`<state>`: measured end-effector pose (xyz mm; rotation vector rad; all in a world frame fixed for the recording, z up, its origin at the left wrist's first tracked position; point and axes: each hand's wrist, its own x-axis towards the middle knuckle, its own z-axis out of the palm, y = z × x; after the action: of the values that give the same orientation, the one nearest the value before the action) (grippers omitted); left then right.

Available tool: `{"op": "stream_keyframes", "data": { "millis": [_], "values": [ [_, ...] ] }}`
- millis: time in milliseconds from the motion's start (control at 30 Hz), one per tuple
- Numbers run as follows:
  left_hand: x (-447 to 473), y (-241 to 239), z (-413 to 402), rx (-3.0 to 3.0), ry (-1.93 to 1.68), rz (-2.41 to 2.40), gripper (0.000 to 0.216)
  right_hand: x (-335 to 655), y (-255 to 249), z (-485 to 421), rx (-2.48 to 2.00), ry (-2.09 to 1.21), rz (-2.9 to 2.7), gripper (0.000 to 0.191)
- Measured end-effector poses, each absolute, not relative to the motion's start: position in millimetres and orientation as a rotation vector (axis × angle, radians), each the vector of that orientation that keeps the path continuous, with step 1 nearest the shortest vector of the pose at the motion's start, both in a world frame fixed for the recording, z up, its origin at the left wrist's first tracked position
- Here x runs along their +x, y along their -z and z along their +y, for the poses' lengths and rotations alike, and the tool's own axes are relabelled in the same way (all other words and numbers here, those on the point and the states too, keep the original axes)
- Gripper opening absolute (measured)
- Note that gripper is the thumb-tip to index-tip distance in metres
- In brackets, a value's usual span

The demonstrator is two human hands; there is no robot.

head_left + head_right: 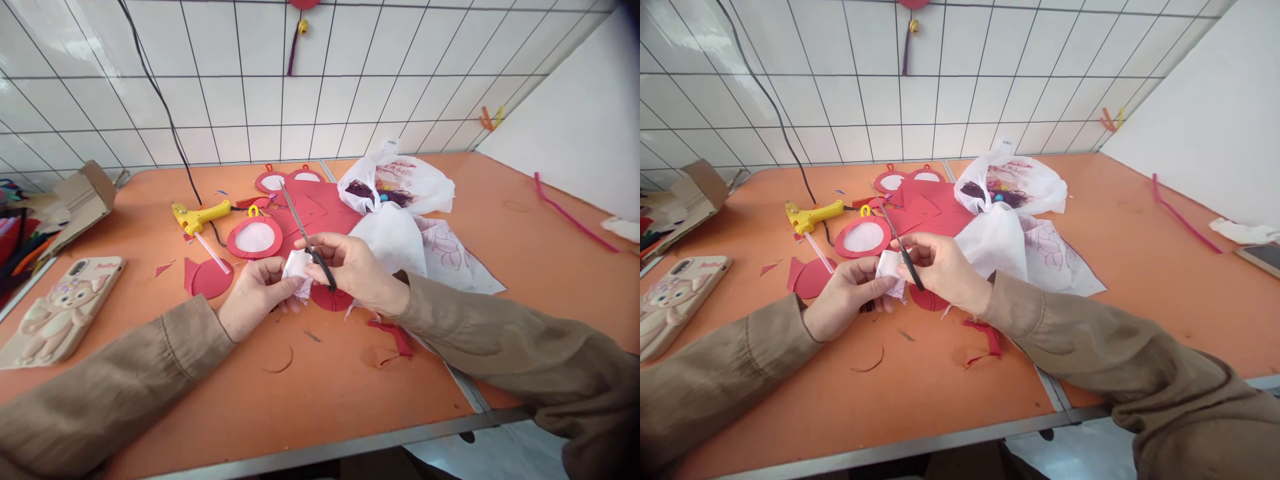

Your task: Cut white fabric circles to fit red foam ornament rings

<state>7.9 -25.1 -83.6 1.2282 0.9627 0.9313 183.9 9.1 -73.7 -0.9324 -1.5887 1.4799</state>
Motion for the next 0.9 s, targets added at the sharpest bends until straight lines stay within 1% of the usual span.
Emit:
{"op": "stream_keyframes", "data": {
  "millis": [267,400,500,600,733,900],
  "values": [
    [7.6,86.4,-23.4,1.189,-0.972,0.999,0.029,191.0,68.1,9.8,-0.850,-1.507,-1.604,0.043],
    [8.5,86.2,-23.1,1.140,-1.026,0.975,0.028,200.1,64.4,15.5,-0.704,-1.426,-1.804,0.049],
    [9.2,85.9,-22.9,1.110,-1.064,0.963,0.029,202.5,64.3,19.6,-0.707,-1.302,-1.904,0.051],
    [9.4,86.4,-22.2,1.086,-1.093,0.952,0.029,200.9,64.2,19.5,-0.769,-1.225,-1.924,0.047],
    [9.0,87.7,-21.6,1.060,-1.141,0.946,0.030,197.3,60.8,14.3,-0.833,-1.269,-1.927,0.041],
    [9.1,88.2,-22.0,1.024,-1.200,0.949,0.033,195.4,61.7,12.0,-0.838,-1.305,-1.916,0.039]
  ]
}}
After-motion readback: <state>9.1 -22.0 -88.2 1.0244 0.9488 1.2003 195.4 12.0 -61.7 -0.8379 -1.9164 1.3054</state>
